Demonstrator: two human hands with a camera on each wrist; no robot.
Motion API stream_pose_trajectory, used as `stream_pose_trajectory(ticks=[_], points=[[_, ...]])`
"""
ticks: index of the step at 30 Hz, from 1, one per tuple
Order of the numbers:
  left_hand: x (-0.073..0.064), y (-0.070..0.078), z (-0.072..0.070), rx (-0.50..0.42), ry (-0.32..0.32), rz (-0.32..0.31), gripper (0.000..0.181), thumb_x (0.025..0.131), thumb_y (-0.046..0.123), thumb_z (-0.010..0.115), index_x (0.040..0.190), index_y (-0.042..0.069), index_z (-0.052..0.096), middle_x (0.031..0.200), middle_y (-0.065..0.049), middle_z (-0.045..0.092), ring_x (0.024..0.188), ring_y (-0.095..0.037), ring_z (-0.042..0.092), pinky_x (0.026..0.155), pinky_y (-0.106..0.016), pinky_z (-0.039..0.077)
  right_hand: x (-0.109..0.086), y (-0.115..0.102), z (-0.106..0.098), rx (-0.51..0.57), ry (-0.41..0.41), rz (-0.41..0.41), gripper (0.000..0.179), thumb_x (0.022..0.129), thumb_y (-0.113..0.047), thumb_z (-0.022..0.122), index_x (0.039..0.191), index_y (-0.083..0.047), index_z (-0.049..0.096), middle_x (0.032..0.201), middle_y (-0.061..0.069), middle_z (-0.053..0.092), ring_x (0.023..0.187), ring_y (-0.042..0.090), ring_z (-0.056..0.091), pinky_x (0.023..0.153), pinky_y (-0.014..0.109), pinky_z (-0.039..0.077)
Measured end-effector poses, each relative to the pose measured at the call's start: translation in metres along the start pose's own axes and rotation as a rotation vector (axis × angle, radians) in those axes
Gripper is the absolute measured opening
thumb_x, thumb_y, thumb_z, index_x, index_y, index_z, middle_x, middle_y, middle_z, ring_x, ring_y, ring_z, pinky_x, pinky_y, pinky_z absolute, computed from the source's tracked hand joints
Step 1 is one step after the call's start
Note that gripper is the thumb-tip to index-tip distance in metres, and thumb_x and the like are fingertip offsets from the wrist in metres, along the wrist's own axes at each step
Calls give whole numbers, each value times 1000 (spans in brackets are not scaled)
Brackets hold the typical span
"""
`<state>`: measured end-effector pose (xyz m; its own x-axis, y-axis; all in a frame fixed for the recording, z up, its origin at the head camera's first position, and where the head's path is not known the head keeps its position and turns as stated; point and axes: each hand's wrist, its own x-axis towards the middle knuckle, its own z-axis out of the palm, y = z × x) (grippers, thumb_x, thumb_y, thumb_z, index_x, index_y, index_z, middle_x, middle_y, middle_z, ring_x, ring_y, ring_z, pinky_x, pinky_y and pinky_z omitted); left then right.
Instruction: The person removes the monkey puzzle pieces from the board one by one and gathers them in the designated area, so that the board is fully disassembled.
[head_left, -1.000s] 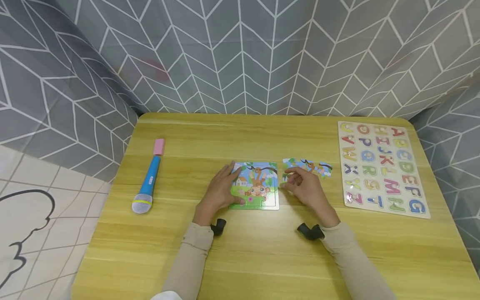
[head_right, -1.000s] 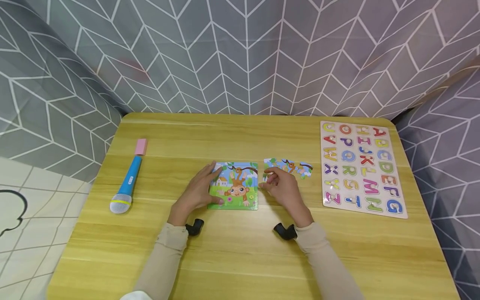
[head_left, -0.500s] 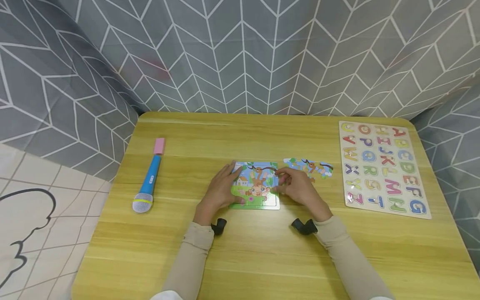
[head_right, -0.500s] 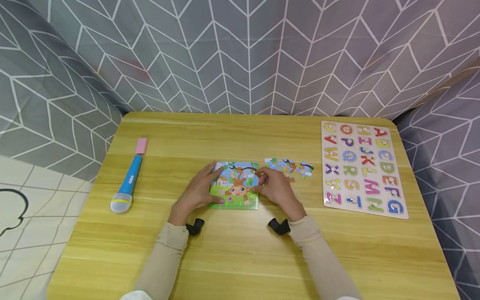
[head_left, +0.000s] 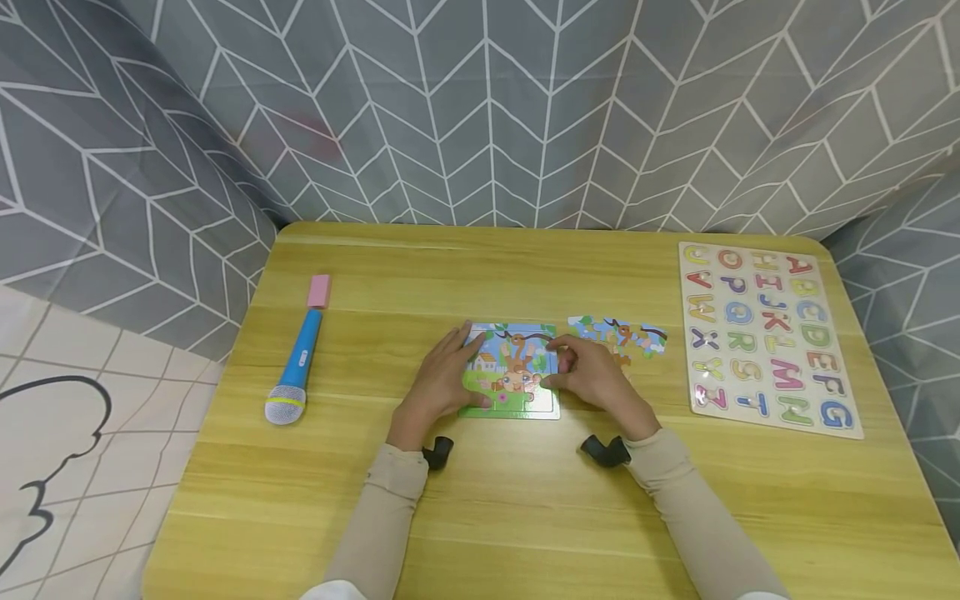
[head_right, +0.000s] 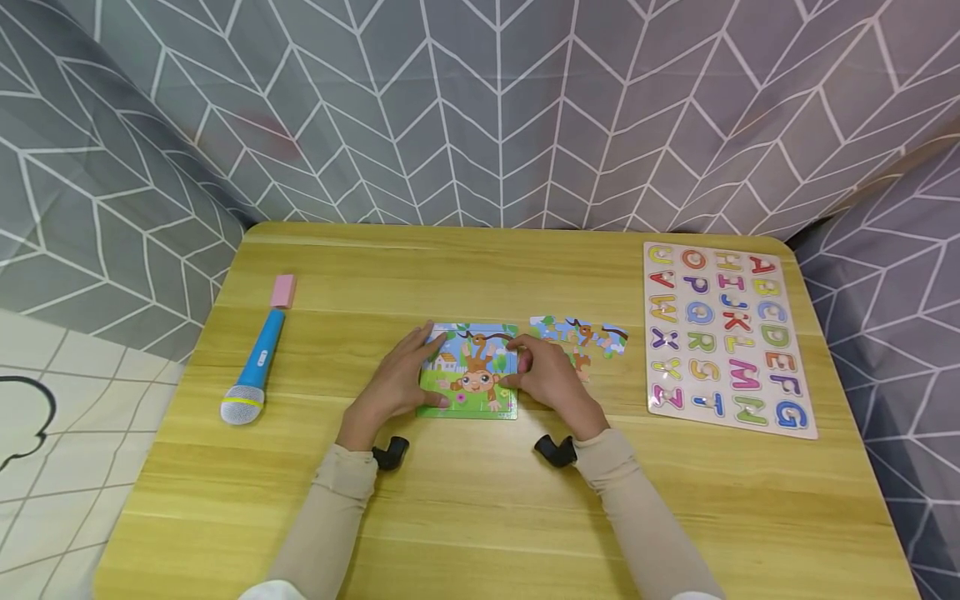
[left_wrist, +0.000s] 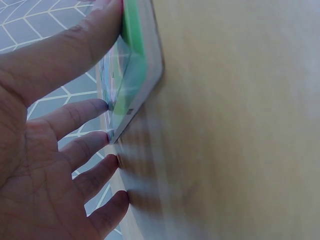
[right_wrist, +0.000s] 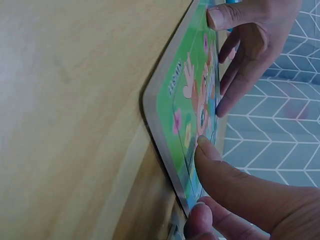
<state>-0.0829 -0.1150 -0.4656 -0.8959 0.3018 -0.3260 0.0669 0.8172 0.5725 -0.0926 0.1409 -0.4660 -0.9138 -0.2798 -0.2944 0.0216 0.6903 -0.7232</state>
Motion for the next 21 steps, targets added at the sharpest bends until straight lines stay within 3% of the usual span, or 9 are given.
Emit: stream_pose_trajectory(ticks=[11,21], points=[[0,0,1,4,-2,-7,108,69,31,92,158,15,33,171,-9,12,159,-32,10,129,-54,15,2,-2,4,1,-35,24,55,81,-22,85,129,-7,61,79,1,59,65,15,48,67,27,43],[-1,0,1,0,-3,-9,109,69,32,92,158,15,33,171,-8,12,159,-32,10,129,-55,14,4,-8,3,-65,-105,30,57,79,-23,86,126,-7,57,83,3,56,68,16,46,63,27,40]])
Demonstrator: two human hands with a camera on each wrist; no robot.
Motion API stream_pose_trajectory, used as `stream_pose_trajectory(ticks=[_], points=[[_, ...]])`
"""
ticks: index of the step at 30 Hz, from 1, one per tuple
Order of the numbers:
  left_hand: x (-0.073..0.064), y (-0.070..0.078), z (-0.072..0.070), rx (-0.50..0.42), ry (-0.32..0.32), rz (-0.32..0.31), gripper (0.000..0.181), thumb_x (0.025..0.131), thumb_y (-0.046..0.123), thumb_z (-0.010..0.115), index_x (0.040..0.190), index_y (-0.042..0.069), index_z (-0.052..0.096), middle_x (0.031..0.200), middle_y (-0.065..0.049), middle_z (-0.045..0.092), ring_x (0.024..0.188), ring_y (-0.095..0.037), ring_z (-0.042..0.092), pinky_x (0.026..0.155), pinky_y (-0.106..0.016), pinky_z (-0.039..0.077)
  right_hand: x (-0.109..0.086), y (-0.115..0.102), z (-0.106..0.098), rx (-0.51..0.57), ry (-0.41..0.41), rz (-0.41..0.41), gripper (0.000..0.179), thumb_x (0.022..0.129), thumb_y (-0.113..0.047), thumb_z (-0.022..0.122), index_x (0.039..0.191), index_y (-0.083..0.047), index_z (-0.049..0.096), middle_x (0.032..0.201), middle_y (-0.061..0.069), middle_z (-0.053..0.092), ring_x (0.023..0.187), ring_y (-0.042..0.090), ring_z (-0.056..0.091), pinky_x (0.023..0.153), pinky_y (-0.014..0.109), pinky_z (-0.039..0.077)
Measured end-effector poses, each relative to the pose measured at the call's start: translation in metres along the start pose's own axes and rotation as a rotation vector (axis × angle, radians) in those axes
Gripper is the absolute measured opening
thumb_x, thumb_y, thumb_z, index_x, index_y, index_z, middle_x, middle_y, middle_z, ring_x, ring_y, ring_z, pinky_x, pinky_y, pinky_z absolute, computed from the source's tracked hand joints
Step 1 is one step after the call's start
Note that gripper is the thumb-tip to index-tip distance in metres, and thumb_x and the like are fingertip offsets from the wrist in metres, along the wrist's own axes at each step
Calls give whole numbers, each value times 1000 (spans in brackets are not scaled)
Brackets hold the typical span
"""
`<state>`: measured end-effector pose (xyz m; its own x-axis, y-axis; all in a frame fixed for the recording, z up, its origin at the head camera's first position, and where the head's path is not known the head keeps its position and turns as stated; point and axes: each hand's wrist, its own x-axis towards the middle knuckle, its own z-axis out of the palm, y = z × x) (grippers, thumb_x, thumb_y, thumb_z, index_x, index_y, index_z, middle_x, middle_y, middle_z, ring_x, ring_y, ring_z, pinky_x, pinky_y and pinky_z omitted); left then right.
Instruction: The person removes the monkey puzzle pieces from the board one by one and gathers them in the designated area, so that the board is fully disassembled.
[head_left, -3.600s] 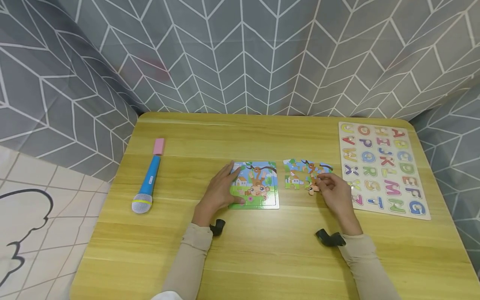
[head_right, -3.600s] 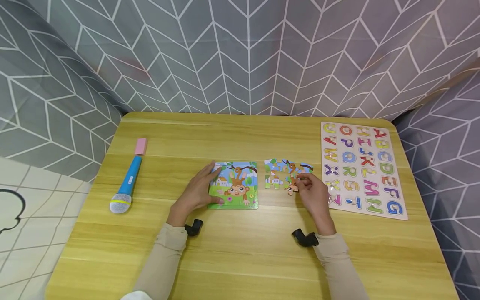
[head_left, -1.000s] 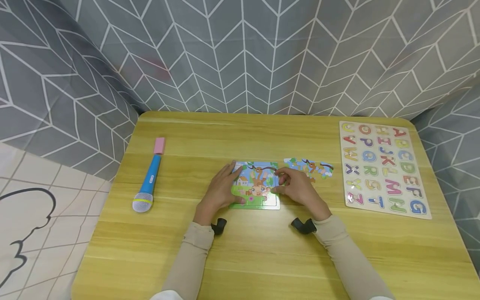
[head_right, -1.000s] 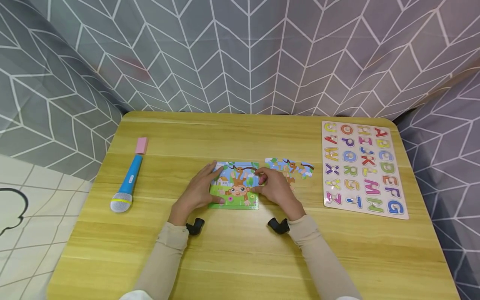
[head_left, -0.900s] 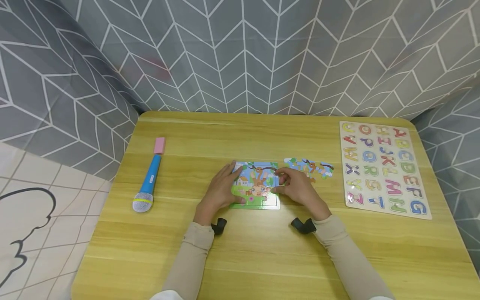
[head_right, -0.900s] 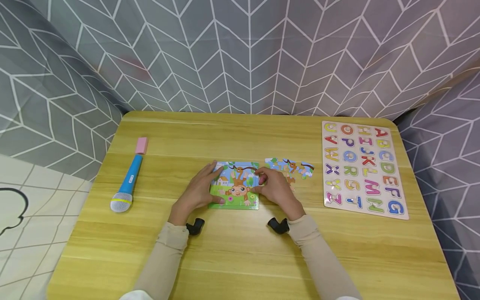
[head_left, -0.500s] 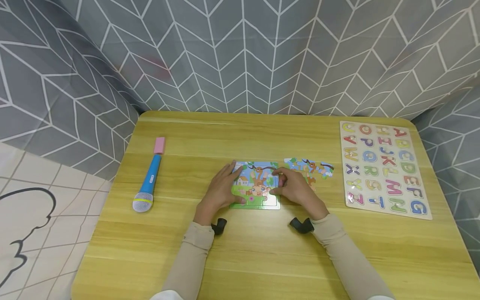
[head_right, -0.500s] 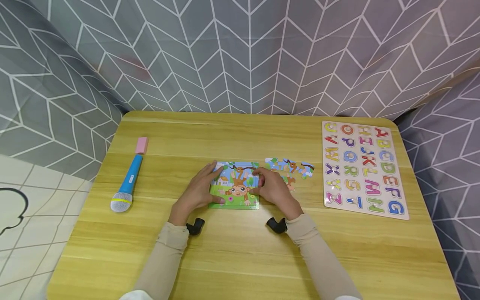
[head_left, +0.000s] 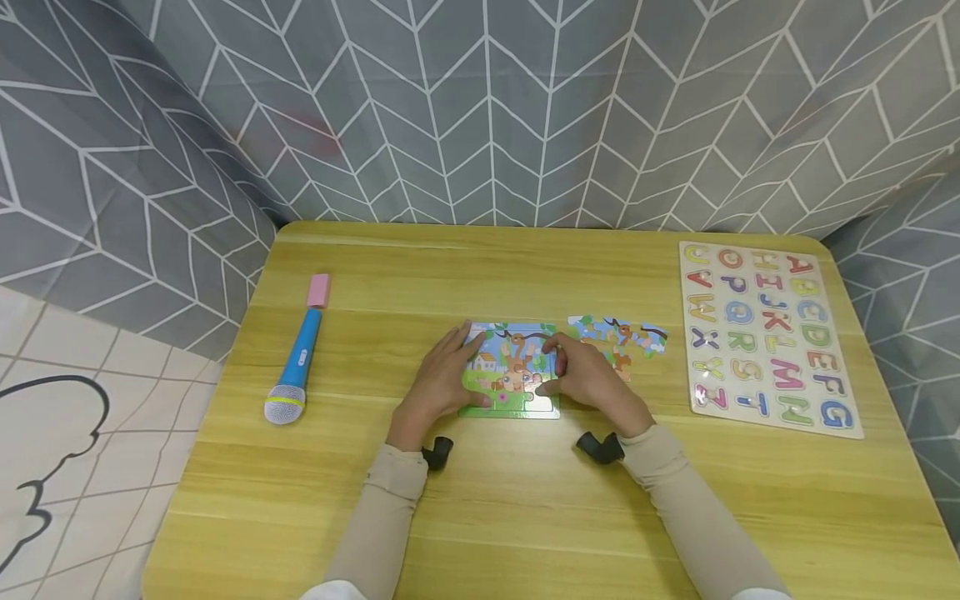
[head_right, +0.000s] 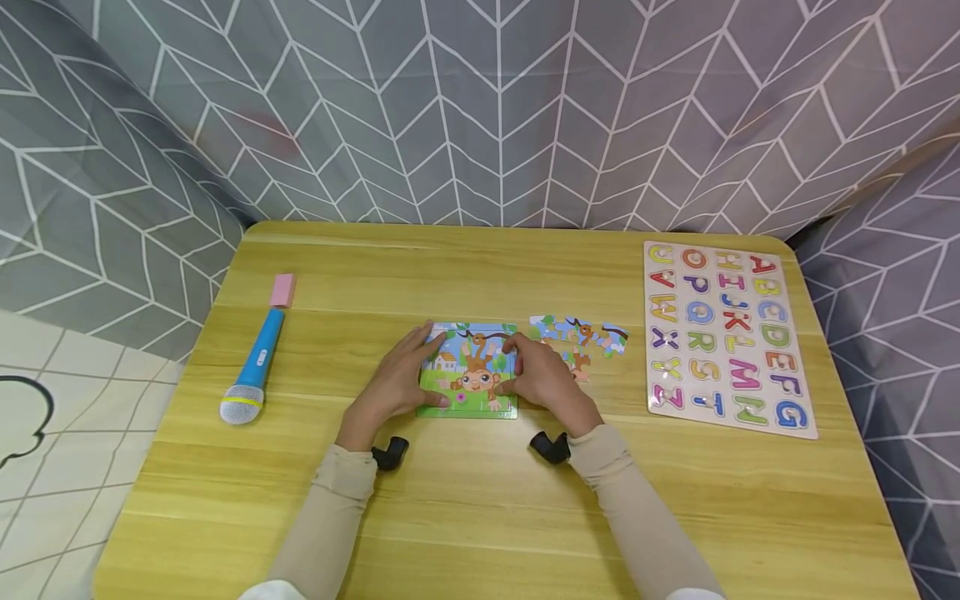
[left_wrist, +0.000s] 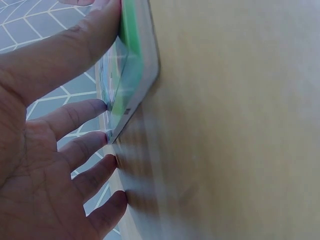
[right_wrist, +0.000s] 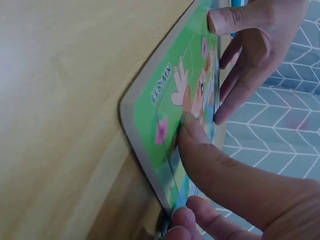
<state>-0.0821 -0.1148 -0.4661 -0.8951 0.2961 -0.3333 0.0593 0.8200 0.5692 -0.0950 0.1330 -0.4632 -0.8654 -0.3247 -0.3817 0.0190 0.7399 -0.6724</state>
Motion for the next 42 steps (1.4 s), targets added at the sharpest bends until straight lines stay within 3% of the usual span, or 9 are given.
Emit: stream_pose_trajectory(ticks=[8,26,42], points=[[1,0,0,-1,3,6,108,69,31,92,158,14,33,171,-9,12,159,-32,10,130,-54,14,1,-3,2,-63,-3,37,69,75,-33,89,130,-7,55,82,2,55,66,15,46,60,26,38],[2,-1,1,0,1,-1,109,69,31,93,158,15,33,171,-7,11,159,-32,10,129,-55,15,0,-12,1,-134,-8,35,66,76,-31,89,127,-6,55,90,6,60,73,18,53,60,26,42],[2,1,0,17,2,-5,109,68,31,93,158,15,33,171,-7,11,159,-33,11,129,-55,16,1,-16,2,-132,23,44,65,73,-28,91,123,-6,56,100,10,63,79,22,55,63,28,44]])
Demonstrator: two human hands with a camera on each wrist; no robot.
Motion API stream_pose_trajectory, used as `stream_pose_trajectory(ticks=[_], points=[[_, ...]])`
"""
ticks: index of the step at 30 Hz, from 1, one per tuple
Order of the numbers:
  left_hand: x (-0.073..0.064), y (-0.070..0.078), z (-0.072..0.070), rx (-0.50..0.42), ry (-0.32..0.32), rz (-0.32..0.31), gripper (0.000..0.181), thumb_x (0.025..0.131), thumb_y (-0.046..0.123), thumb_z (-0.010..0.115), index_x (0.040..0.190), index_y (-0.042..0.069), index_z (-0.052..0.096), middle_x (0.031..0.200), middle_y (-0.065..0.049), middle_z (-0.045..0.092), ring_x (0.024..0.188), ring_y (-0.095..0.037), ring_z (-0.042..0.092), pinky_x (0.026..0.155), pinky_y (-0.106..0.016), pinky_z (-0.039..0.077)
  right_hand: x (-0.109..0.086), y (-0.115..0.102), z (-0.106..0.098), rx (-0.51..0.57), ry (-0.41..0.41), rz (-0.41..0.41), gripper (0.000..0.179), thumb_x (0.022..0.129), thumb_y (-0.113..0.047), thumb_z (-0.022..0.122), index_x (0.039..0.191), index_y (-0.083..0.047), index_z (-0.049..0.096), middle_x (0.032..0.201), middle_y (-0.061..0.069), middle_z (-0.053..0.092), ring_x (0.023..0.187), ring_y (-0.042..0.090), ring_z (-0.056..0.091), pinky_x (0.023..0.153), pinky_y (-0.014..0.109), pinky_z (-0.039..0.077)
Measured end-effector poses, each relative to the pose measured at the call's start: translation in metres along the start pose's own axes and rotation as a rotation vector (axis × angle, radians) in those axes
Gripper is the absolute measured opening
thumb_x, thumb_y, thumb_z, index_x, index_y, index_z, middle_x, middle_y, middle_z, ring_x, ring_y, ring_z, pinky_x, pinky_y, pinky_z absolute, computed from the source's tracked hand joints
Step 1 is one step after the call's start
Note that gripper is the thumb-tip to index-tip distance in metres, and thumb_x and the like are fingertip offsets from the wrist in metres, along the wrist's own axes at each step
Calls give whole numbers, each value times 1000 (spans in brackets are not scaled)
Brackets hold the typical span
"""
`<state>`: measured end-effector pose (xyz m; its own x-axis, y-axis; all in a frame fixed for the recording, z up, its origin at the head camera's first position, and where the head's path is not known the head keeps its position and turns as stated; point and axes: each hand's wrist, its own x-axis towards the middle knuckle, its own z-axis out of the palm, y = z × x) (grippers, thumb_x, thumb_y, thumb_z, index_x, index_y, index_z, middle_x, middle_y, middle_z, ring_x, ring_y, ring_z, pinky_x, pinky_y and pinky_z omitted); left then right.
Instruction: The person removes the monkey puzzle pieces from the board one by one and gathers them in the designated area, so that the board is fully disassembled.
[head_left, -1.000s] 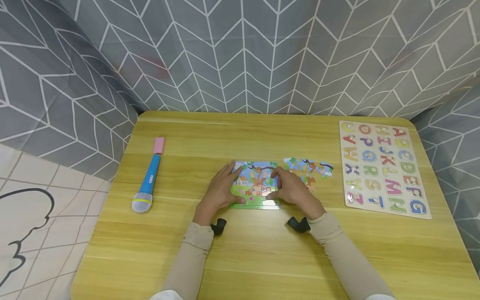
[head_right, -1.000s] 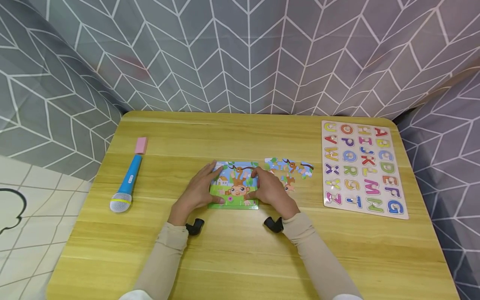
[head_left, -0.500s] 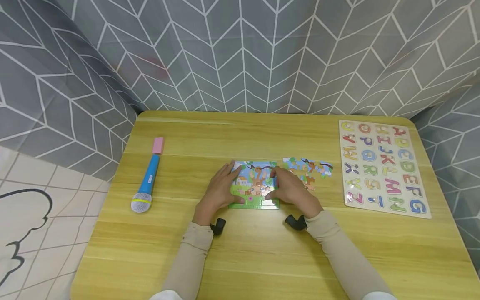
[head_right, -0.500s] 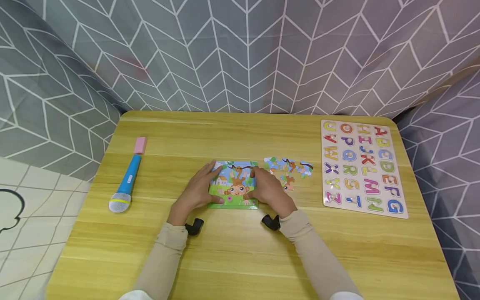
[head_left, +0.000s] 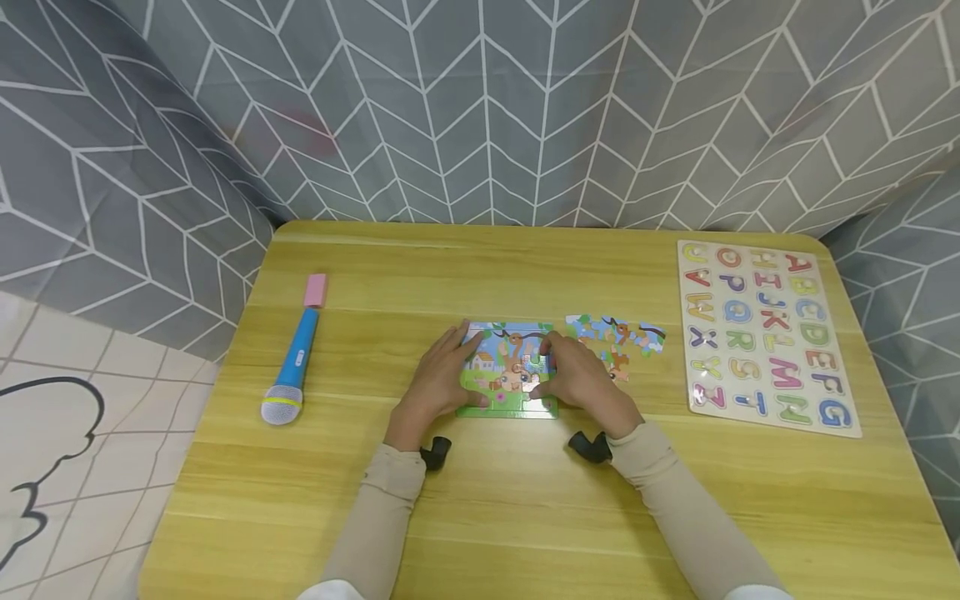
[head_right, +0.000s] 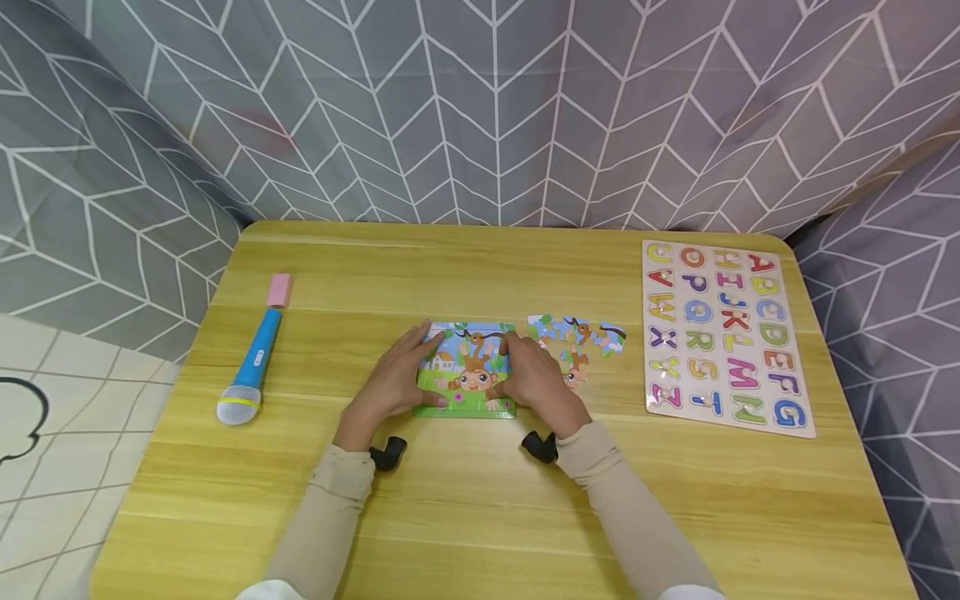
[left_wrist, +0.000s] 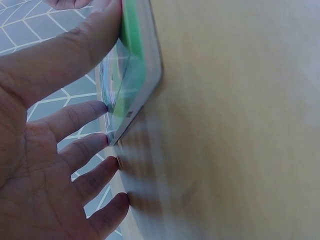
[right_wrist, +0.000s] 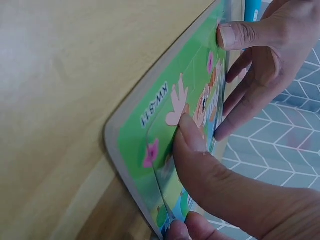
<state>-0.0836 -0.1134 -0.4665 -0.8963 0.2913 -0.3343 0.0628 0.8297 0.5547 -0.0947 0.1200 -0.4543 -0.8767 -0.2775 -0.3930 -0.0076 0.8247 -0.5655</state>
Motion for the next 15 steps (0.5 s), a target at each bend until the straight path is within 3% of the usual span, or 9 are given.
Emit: stream_pose_trajectory(ticks=[9,15], points=[[-1,0,0,-7,2,3,109,68,31,93,158,16,33,171,-7,12,159,-33,11,129,-55,16,-2,1,4,35,35,15,62,73,-28,91,119,-7,55,98,8,60,75,20,51,64,28,42],[-1,1,0,0,5,4,109,68,32,93,158,16,33,171,-7,12,159,-33,11,129,-54,15,-4,5,6,85,68,-5,54,78,-21,88,119,-6,55,101,9,62,79,21,55,70,30,47]])
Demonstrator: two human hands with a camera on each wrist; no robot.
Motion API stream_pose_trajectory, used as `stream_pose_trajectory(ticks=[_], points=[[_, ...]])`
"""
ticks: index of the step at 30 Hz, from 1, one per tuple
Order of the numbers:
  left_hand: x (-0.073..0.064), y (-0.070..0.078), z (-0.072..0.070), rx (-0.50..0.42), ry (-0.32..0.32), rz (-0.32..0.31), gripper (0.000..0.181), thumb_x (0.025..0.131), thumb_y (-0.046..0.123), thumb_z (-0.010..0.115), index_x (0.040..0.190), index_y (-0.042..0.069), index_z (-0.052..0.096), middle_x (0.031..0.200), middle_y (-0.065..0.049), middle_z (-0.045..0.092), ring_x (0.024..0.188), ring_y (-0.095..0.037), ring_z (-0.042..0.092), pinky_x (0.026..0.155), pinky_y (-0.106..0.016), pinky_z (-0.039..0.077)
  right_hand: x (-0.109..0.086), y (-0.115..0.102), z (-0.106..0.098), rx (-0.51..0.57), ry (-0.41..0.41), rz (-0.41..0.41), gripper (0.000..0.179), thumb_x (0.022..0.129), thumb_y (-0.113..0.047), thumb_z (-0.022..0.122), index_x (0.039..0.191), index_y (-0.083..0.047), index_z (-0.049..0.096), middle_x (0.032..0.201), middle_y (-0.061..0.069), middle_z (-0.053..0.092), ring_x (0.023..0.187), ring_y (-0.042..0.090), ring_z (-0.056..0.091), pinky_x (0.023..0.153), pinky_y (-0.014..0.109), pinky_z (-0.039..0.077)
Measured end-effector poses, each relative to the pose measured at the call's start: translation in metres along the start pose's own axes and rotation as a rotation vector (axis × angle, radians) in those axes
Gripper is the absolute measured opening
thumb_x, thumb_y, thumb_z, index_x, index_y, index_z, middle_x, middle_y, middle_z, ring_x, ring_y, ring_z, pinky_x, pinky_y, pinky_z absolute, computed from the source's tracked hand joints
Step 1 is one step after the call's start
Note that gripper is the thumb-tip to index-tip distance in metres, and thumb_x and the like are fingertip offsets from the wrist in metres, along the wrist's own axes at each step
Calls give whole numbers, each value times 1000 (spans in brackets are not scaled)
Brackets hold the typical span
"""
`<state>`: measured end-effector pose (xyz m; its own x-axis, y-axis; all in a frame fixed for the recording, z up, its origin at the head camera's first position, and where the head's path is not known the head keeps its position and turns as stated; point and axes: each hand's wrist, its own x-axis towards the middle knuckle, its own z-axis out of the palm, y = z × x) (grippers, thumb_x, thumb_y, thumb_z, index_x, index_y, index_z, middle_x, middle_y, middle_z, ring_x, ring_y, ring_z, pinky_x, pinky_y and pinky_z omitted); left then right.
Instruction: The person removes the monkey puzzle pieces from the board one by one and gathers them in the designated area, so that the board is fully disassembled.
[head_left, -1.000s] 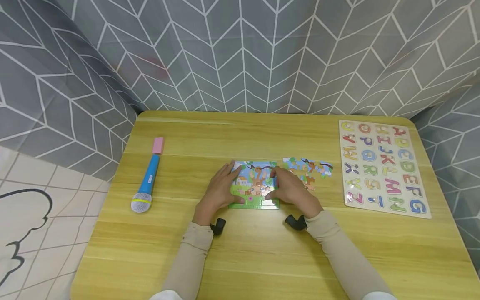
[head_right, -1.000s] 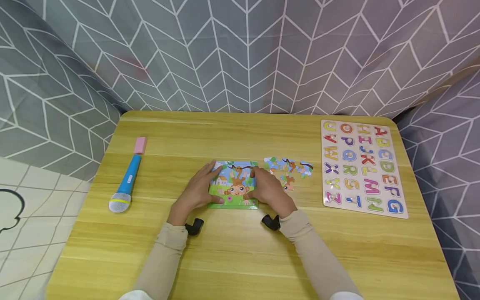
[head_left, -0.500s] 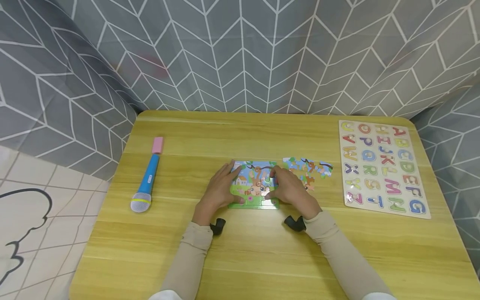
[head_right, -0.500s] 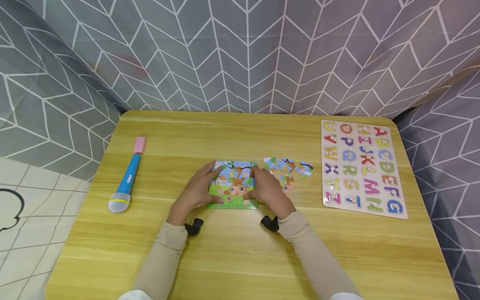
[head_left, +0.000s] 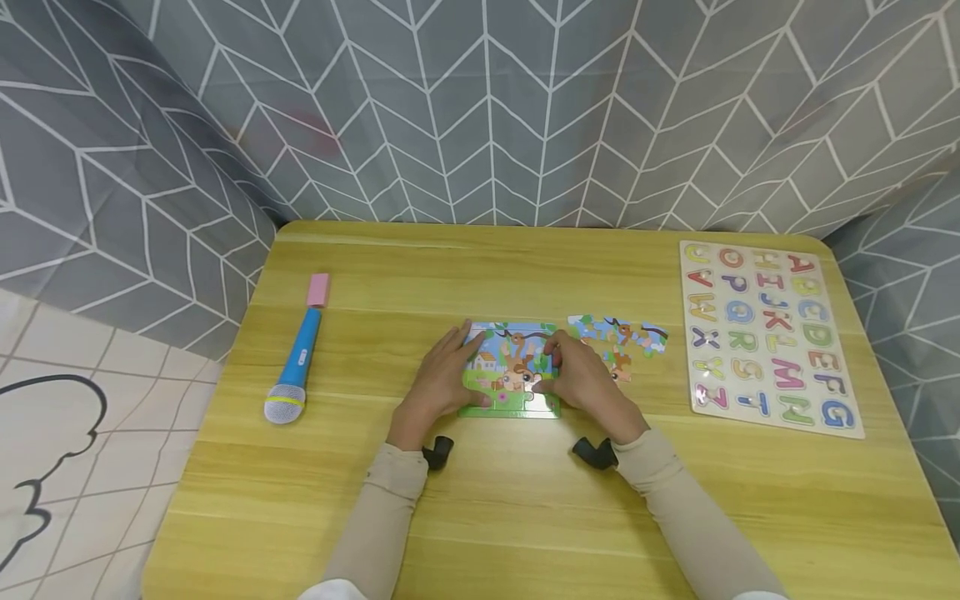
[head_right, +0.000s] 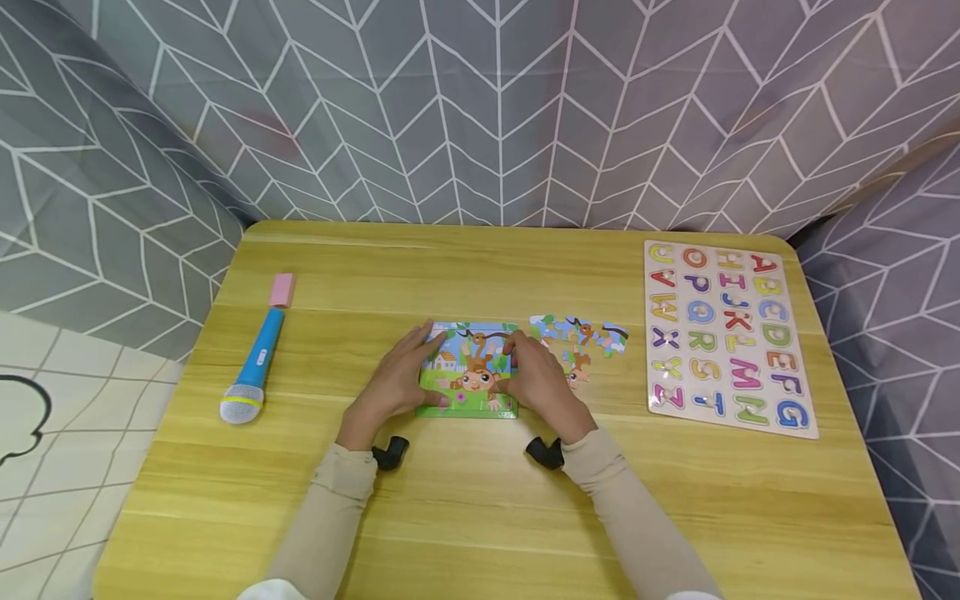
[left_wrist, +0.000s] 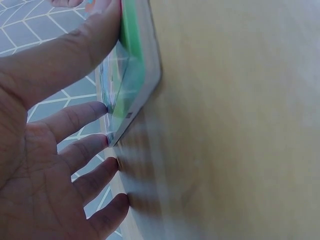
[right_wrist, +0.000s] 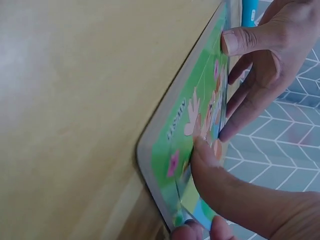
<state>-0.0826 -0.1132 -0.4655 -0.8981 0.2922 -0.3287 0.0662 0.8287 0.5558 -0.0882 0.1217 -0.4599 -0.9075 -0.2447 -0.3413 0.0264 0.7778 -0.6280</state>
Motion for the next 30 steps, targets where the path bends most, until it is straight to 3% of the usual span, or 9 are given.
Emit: stream_pose_trajectory(ticks=[10,13,18,22,30], points=[[0,1,1,-2,-10,5,108,70,29,92,159,15,31,171,-7,10,159,-32,9,130,-53,13,-5,8,6,88,22,-37,44,87,-14,79,121,-7,53,103,11,64,84,20,62,74,32,53],[0,1,1,5,-17,6,108,72,30,91,159,16,29,172,-6,8,160,-32,7,131,-52,11,-5,10,7,87,37,-63,38,87,-13,78,120,-8,59,95,9,64,77,18,59,69,31,50],[-1,2,0,6,-26,-2,108,73,30,90,160,16,28,172,-6,6,160,-31,5,131,-52,10,-8,11,10,96,45,-98,18,88,-12,77,103,-8,68,76,5,63,67,15,54,61,27,44],[-1,3,0,-1,-27,-11,108,72,29,91,159,16,28,172,-5,7,160,-31,6,131,-52,10,-9,11,13,108,67,-111,12,87,-10,78,94,-10,69,76,4,65,70,14,56,62,27,45],[0,2,1,0,-22,-10,107,72,29,91,159,16,29,172,-5,7,160,-31,6,130,-54,11,-11,10,14,110,110,-126,10,87,-9,77,89,-10,67,74,5,66,68,14,56,59,25,43]])
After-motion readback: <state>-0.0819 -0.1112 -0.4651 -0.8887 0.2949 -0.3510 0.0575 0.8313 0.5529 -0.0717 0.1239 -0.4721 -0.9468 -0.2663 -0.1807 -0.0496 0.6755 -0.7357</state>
